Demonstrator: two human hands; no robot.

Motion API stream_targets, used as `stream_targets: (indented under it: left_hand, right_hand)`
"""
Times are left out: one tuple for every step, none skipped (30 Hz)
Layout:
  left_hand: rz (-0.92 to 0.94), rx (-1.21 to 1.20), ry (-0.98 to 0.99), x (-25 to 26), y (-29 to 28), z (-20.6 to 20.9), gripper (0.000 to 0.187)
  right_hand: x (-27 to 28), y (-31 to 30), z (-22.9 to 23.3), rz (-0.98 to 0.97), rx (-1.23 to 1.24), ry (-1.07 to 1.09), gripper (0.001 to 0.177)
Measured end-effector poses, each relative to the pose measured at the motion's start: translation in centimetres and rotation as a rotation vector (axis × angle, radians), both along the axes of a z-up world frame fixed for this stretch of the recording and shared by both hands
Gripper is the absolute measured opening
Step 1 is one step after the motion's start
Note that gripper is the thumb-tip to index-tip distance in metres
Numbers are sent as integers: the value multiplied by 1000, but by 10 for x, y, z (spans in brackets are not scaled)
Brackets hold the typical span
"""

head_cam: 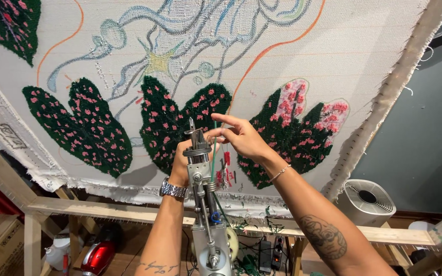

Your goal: Operating a tufting gun to apply yarn to a canvas frame to create a rug.

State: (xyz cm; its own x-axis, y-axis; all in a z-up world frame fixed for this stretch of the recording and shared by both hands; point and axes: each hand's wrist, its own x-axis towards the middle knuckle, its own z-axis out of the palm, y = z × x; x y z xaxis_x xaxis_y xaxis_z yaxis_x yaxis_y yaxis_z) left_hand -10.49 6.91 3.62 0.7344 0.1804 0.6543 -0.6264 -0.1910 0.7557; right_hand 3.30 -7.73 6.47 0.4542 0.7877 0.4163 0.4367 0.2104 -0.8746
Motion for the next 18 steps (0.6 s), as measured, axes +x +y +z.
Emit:
stream_targets:
  left_hand:
    - [2,-1,1,1,3,-4,47]
    - [32,58,-50,3,7,-8,40]
    - [61,119,-101,5,10,-12,34]
    - [62,119,-100,5,13,-13,34]
    - [32,62,-68,5,16,-14,31]
    - [2,6,-36,5,18,-15,28]
    - [3,6,-36,6,20,-16,28]
    - [-50,-81,-18,6,21,-17,28]
    - [-101,-168,-3,7,23,-18,29]
    - [-99,-169,-4,9,26,-22,29]
    - [-97,-157,-2,10,28,-25,30]
    - [-94,-146,0,11,31,-29,31]
    - [-92,-147,0,15,36,-38,31]
    - [-157,-129,-65,19,42,-46,26]
    - [-222,-110,-132,23,48,-54,24]
    - [-218,-109,-133,17,45,-49,24]
    - [-217,-181,-23,11,42,-43,25]
    - [-214,-254,87,6,39,-37,30]
  right_hand:
    - [-1,1,-1,2,-1,1,50]
    - [-1,1,-3,-49,0,-47,52]
    - [-2,1,-4,-100,2,-96,53]
    - [-6,0,-3,-99,2,-95,53]
    - [-10,-1,-3,-302,-40,-239,48]
    - [-14,-3,-3,-506,-84,-381,44]
    - [-3,-1,-16,-505,-84,-381,44]
    - [7,1,-29,-589,-119,-434,35]
    - [18,3,-41,-672,-154,-490,28]
    - [14,6,-41,-670,-154,-491,28]
    - [10,8,-42,-718,-164,-538,24]
    - [6,11,-42,-766,-173,-586,21]
    - [7,13,-45,-763,-173,-585,21]
    - [7,15,-47,-770,-167,-607,17]
    - [9,17,-49,-777,-159,-629,13]
    - [4,19,-44,-774,-156,-630,13]
    - [0,20,-39,-695,-11,-600,13]
    - [-5,20,-33,-614,133,-568,13]
